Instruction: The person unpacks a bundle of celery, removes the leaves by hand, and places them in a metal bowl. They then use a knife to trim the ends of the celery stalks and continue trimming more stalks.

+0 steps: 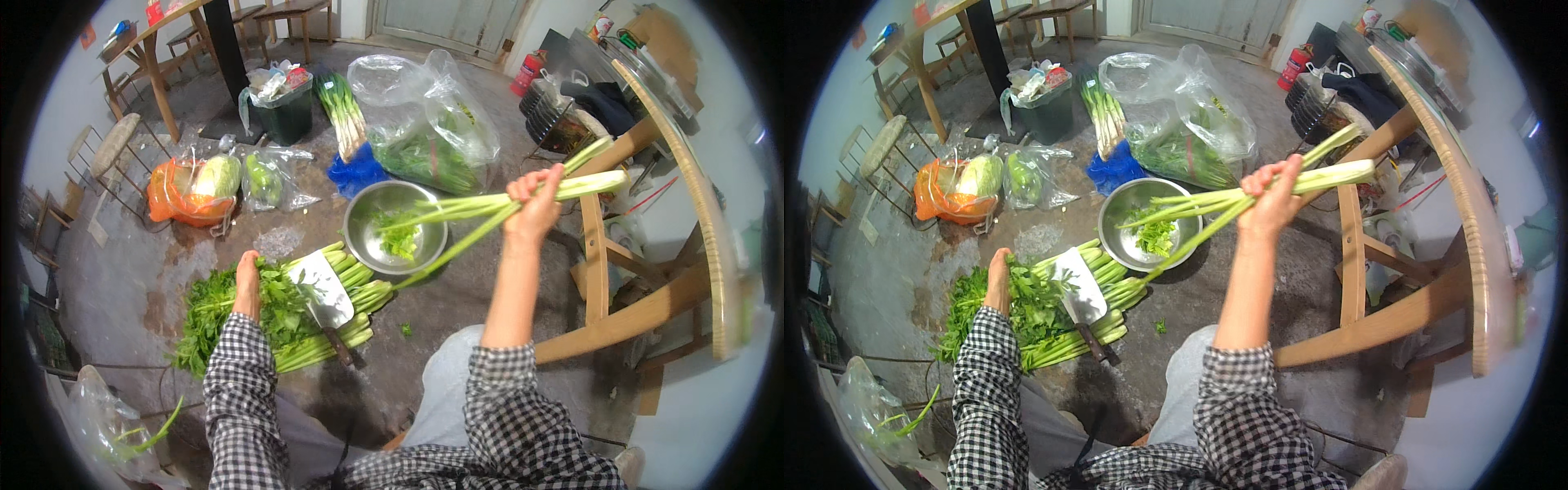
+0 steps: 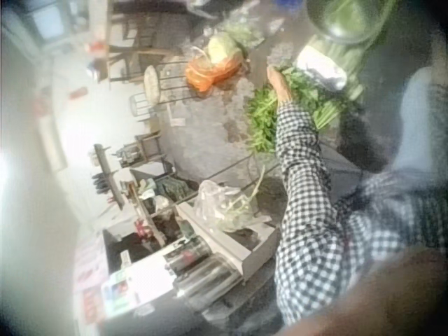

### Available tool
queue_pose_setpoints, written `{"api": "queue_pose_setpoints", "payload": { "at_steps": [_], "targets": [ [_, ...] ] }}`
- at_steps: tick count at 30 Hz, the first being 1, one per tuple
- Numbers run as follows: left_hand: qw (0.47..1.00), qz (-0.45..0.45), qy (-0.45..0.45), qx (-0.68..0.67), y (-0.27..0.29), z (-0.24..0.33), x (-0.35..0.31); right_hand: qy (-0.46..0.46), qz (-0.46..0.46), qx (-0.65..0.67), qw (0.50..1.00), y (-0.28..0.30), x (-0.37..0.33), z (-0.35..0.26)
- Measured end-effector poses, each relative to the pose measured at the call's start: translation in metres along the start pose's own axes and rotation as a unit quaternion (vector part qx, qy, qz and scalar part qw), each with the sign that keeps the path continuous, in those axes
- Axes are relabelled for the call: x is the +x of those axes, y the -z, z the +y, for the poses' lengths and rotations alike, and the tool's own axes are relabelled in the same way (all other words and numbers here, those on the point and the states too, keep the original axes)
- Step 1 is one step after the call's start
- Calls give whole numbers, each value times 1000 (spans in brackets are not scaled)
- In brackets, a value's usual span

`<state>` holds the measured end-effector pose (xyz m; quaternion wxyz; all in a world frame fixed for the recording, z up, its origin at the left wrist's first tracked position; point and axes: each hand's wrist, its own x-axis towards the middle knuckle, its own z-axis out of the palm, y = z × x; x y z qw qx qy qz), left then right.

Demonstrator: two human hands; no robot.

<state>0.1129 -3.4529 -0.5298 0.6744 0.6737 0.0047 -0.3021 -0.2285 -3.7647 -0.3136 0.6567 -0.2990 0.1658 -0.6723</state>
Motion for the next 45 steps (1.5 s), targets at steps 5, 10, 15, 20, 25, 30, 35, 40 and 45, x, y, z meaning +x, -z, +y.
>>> {"api": "queue_pose_setpoints", "payload": {
  "at_steps": [5,10,15,20,25,30,35,40,45],
  "targets": [
    [992,-20,-108,-66,-77,-8,30,27,-11,-161,987,-11,-7,-17],
    [940,-134,-57,-308,-224,-11,29,25,0,-139,990,-15,-9,-13],
    [961,-234,83,-124,-251,-30,-7,5,-30,-159,987,-1,0,-6],
    [948,-300,-26,-102,-242,20,-48,-121,-180,-271,938,-9,-12,40],
    [901,-343,-265,-24,-213,117,-120,-270,-437,-401,758,-60,-71,78],
    [934,-124,-306,-138,-83,166,-186,-229,-576,-356,699,-114,-162,97],
    [782,211,-503,302,85,166,-305,-7,-758,-270,594,-174,-242,94],
    [564,530,-327,542,226,153,-405,-138,-885,-270,355,-232,-328,104],
    [663,565,-335,359,280,141,-414,-376,-857,-276,221,-268,-424,115]
  ]
}}
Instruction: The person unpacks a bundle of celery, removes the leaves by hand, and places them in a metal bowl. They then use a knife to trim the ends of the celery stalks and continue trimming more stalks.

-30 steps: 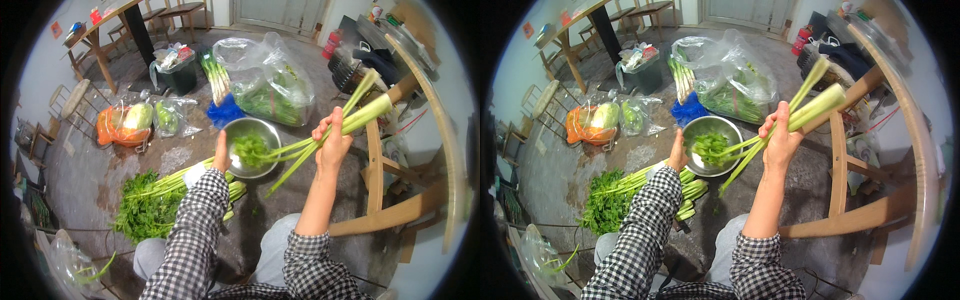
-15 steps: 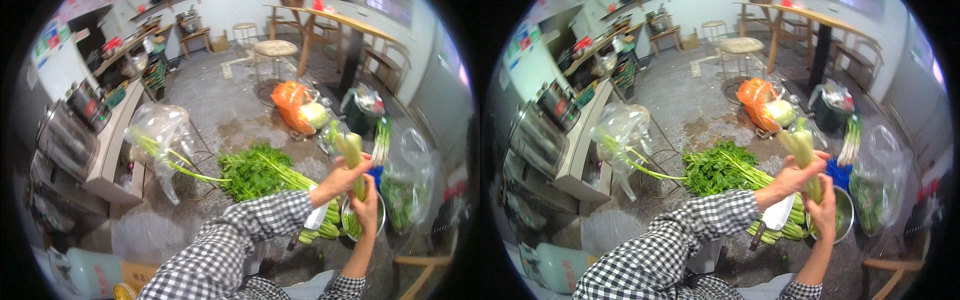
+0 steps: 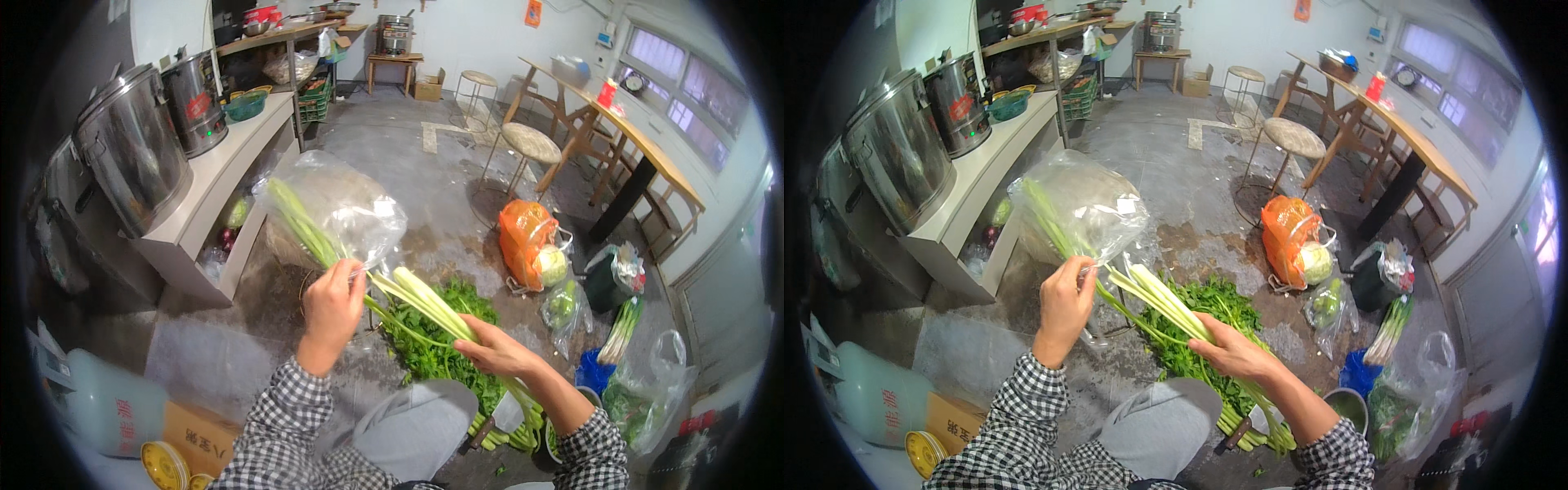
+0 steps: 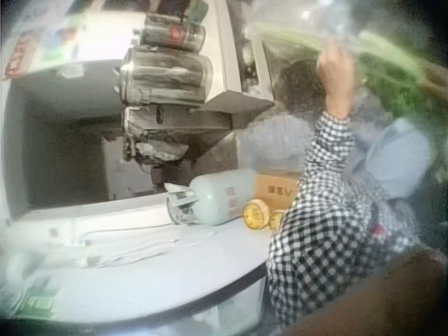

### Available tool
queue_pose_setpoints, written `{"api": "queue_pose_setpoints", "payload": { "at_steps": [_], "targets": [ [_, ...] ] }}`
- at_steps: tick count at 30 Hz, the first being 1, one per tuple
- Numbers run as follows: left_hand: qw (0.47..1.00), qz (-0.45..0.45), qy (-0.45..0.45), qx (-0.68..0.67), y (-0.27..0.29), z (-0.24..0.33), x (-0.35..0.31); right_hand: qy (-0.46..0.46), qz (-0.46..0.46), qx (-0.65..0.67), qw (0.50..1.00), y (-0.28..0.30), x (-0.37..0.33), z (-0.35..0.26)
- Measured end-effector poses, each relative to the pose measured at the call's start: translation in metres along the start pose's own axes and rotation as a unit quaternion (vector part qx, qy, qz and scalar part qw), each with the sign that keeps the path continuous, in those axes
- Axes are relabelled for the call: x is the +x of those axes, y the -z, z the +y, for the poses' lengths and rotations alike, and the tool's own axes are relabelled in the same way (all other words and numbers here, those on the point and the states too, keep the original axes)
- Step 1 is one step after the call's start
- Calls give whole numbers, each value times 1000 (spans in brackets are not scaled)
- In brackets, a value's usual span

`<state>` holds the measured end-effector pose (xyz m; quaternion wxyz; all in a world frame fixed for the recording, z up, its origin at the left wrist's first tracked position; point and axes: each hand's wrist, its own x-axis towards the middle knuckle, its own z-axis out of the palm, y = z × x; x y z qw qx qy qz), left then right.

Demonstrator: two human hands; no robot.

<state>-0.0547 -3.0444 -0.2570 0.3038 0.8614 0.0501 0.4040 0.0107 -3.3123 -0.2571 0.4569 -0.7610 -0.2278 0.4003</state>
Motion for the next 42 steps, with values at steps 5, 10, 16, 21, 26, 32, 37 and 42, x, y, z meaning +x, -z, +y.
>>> {"api": "queue_pose_setpoints", "payload": {
  "at_steps": [5,10,16,21,26,32,37,42],
  "targets": [
    [995,14,-85,-54,-10,-11,19,-1,-88,53,995,-13,94,-51],
    [989,-11,-111,-97,0,-6,25,116,-37,-50,991,-33,213,-94],
    [984,-36,-139,-102,3,-12,27,251,98,-166,949,-58,337,-135],
    [993,-27,-104,-40,-5,-35,25,283,47,-332,899,-41,313,-95],
    [998,14,-37,-42,-7,-20,7,329,105,-186,920,42,117,9],
    [911,-10,-263,-318,-47,80,-32,-161,475,111,858,66,-83,228],
    [859,-303,-229,-345,-123,173,-59,-353,382,61,852,-74,-84,403],
    [831,-402,-214,-320,-232,197,-103,-379,534,82,751,-150,-38,445]
  ]
}}
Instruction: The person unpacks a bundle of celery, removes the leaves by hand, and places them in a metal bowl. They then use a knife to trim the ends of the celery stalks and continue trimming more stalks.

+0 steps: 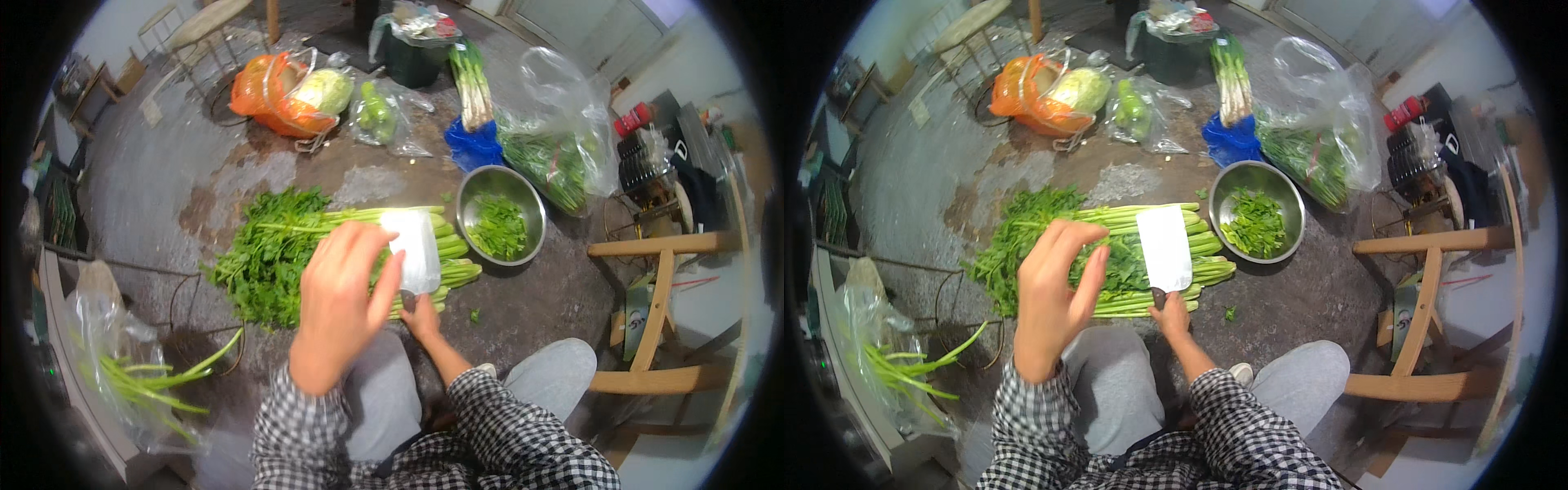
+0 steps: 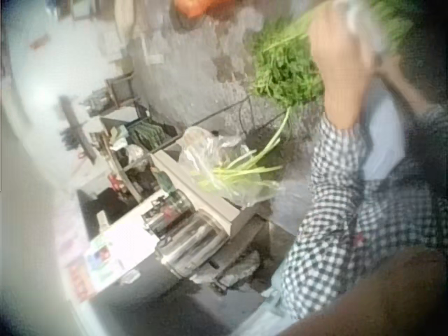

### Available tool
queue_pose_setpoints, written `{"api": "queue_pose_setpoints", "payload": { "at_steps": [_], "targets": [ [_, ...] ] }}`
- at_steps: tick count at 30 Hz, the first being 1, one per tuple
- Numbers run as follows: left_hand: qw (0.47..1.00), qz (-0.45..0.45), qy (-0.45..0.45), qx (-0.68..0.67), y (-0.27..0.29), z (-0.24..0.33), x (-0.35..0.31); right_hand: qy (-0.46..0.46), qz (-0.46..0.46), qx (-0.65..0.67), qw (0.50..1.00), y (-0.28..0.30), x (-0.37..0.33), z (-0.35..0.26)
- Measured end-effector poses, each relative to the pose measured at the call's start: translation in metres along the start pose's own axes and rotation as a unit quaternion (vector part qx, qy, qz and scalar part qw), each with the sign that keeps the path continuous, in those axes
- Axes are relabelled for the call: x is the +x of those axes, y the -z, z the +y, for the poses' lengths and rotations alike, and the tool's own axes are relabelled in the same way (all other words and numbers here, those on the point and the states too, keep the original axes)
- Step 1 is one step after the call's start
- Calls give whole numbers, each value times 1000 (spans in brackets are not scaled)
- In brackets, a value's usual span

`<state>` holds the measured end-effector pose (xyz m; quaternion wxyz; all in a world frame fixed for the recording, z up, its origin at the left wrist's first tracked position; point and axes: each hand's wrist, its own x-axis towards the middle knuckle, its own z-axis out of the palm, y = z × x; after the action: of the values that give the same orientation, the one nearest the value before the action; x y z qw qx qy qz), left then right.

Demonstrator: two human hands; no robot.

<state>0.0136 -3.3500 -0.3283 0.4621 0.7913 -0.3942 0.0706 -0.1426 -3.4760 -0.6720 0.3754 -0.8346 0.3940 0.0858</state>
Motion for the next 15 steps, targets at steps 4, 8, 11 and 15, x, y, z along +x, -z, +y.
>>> {"api": "queue_pose_setpoints", "payload": {
  "at_steps": [4,8,11,15],
  "targets": [
    [984,-156,47,71,-113,-110,19,-48,4,13,999,11,-1,-18],
    [983,-155,87,54,-216,-208,3,-66,41,77,994,35,-11,-22],
    [977,-135,149,70,-269,-240,-2,-49,76,165,982,54,-39,-12],
    [975,-141,146,-86,-326,-238,-11,-106,93,282,949,73,-79,-6]
  ]
}}
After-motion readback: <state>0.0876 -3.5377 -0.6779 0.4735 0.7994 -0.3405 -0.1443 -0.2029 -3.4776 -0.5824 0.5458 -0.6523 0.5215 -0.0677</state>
